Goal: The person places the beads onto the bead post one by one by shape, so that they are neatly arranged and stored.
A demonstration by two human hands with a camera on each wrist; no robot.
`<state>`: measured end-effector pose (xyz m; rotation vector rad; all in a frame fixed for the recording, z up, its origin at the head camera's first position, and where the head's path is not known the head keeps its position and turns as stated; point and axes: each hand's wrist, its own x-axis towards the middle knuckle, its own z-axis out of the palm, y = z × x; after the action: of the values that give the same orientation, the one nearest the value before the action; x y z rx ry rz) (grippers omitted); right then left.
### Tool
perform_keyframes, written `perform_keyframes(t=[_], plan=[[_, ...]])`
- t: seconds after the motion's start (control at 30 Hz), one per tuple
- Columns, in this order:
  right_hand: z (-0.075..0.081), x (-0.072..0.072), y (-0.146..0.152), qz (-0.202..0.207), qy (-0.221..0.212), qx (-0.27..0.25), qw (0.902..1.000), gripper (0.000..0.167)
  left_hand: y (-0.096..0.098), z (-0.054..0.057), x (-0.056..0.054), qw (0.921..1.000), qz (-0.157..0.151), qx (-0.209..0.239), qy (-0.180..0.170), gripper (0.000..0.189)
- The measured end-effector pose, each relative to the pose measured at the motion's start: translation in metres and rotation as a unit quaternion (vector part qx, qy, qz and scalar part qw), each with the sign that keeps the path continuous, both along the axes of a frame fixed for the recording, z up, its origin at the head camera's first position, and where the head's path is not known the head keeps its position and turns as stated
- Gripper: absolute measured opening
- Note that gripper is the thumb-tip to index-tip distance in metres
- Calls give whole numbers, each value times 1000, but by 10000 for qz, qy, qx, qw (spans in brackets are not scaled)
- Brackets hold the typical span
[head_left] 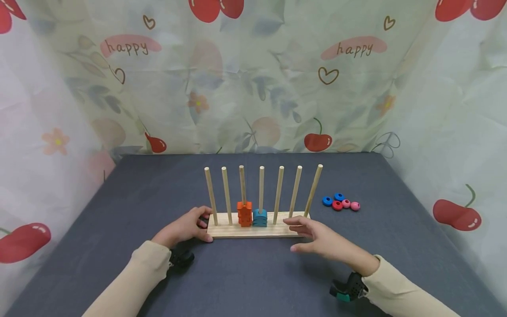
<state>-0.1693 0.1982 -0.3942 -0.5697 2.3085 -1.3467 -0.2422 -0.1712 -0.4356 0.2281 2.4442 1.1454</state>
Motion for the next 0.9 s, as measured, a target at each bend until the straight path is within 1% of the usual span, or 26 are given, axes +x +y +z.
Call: perform_keyframes(t=[0.1, 0.2, 0.3, 0.4, 0.5, 0.57, 0.67, 0.77, 0.9], plan=[[8, -2, 17, 271, -5, 11, 9996, 63, 0, 0, 0, 10000, -12, 10, -1, 74], [12, -5, 34, 374, -71, -120, 9992, 61, 1, 0, 1, 10000, -8, 16, -5, 74], [14, -8, 52, 294, -56, -168, 9994, 58, 1, 0, 1, 10000, 14, 6, -25, 74], [14, -12, 71, 193, 120, -194, 9996, 54, 2, 1, 1, 10000, 37, 1, -31, 74], [13, -17, 88, -3, 303, -288, 9991, 53, 2, 1, 1, 10000, 39, -2, -29, 74], [10, -21, 98, -249, 451, -365, 9980, 52, 2, 1, 1, 10000, 36, 4, -30, 74], [5, -27, 110, -775, 684, -335, 9941, 51, 1, 2, 1, 10000, 36, 26, -28, 74], [0, -33, 121, -1374, 843, -141, 9868, 51, 1, 2, 2, 10000, 31, 43, -16, 74], [-10, -40, 135, -1983, 950, 4, 9755, 50, 1, 2, 2, 10000, 16, 58, 8, 74]])
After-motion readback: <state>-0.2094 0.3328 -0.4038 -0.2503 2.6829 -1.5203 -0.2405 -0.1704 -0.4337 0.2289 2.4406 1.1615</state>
